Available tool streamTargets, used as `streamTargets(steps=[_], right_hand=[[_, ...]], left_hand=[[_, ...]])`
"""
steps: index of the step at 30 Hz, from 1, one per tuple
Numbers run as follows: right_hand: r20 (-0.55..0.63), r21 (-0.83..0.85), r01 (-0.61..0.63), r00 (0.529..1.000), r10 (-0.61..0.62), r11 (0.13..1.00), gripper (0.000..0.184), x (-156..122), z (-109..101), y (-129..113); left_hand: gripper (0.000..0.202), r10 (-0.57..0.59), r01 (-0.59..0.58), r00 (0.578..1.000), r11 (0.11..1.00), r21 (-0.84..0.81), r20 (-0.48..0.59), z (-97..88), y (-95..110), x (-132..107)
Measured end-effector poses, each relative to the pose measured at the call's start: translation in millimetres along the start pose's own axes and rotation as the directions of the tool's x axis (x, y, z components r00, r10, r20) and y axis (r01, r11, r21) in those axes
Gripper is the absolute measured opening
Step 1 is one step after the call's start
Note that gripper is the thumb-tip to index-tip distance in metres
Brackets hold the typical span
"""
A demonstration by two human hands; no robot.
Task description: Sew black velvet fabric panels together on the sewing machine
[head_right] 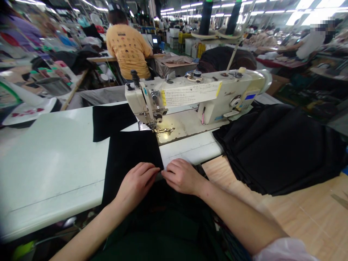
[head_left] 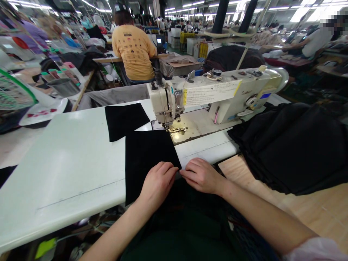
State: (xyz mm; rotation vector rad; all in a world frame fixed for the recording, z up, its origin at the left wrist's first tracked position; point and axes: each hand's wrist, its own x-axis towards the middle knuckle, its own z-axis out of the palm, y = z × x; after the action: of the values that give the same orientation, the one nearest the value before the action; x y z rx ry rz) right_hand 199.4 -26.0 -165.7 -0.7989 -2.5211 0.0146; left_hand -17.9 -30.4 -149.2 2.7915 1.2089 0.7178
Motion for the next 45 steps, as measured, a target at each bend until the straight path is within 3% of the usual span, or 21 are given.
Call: streamTargets(steps=[21,27,34,40,45], right_hand=[[-0.048,0.008,0.02,0.999,-0.02,1.0,0.019,0.8,0.2,1.5],[-0.085,0.178,-0.135,0.985,0.152,0.975,0.019,2.4,-2.7,1.4],[0.013,0.043,-0.008,1.0,0.008,0.999,0.024,8.4,-9.2,-6.0],[0.072,0.055,-0.012,0.997,0.008,0.998,0.025,20.7,-8.8,-0.2],[0.055,0.068,-0.01,0.998,0.006,0.998,0.022,44.4,-1.4,21.2]], left_hand=[[0.015,0.081,-0.08,0.997,0.996,0.025,-0.011,3.1,-1.2,1.1],[0.018,0.113,-0.115,0.993,0.992,0.058,0.035,3.8,-1.3,-1.8],[0.025,0.237,-0.237,0.971,0.965,0.111,0.012,6.4,-6.1,-11.5],[0.021,0.189,-0.197,0.977,0.978,0.072,0.1,-3.1,-11.0,-1.2],[0.022,0.136,-0.137,0.986,0.991,0.0,0.1,-4.2,-34.7,17.0]])
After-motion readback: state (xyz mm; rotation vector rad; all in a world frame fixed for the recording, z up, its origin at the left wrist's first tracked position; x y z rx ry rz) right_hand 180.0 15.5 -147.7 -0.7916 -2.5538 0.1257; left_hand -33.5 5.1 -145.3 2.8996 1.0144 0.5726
